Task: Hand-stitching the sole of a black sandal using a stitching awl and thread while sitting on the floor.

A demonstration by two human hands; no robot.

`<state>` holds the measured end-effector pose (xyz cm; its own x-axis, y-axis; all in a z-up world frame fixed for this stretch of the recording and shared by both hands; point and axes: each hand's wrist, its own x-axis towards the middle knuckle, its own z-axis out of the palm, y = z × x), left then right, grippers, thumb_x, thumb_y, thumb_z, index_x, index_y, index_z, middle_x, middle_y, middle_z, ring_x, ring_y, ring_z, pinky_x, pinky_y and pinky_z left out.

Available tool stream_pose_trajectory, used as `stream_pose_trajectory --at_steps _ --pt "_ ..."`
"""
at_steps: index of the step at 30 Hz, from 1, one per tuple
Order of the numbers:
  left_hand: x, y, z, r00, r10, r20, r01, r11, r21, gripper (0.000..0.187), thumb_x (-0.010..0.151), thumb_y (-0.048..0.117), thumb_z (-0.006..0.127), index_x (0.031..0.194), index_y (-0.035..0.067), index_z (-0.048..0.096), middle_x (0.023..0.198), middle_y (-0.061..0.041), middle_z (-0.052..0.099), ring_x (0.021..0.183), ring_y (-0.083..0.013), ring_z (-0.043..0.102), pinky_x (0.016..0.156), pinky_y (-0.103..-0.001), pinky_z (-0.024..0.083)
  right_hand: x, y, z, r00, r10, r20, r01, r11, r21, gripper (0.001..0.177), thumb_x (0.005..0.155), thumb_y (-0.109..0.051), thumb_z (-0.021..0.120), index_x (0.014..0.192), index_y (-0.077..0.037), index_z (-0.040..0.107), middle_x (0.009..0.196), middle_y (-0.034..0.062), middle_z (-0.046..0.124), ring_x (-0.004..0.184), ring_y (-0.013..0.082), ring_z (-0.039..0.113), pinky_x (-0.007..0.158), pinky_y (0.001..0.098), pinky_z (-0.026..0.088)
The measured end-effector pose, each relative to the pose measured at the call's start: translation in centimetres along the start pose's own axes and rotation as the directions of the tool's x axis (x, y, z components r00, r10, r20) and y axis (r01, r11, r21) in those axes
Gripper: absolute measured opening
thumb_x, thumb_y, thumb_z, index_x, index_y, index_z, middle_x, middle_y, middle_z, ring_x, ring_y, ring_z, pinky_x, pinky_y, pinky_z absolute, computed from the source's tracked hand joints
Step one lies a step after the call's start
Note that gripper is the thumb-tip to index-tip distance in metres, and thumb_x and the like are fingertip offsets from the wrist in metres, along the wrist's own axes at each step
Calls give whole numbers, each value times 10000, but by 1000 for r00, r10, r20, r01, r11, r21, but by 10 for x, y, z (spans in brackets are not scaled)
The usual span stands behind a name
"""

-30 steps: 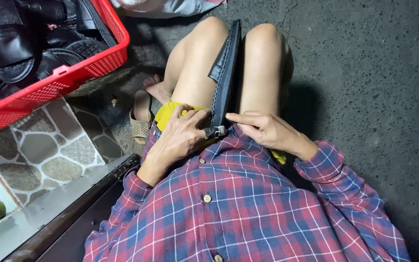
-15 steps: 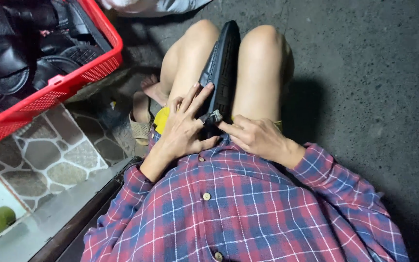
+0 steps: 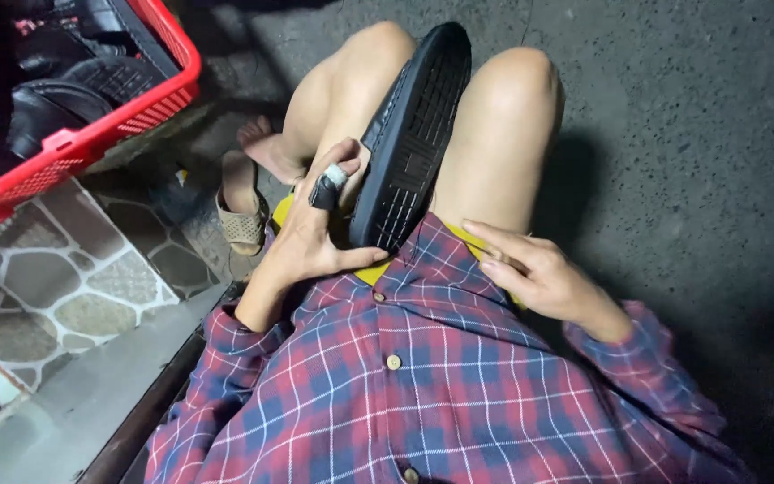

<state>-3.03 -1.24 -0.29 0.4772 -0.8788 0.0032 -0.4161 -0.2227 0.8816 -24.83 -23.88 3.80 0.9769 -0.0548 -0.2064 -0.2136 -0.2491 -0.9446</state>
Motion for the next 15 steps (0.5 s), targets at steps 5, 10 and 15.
stream_pose_trajectory --at_steps 5,10,15 --pt "-19 -6 -18 985 -46 166 18 986 165 337 826 341 740 807 29 611 820 -156 637 772 -389 639 661 -470 488 22 6 24 983 22 -183 19 975 222 446 834 5 632 1275 2 567 715 98 656 458 112 588 404 246 484" --pt "-45 -65 14 989 -121 88 86 940 332 298 708 281 727 574 150 496 555 -9 550 571 -263 608 541 -375 465 32 3 36 982 53 -181 -3 964 267 398 844 4 623 1240 19 583 702 98 649 445 95 559 395 225 458" --pt "-50 -109 13 981 -28 -190 123 850 512 213 589 251 737 582 158 545 518 -56 530 536 -266 586 550 -376 485 35 4 48 975 118 -187 -48 938 342 338 858 4 612 1194 40 604 685 99 640 427 73 521 384 198 424"
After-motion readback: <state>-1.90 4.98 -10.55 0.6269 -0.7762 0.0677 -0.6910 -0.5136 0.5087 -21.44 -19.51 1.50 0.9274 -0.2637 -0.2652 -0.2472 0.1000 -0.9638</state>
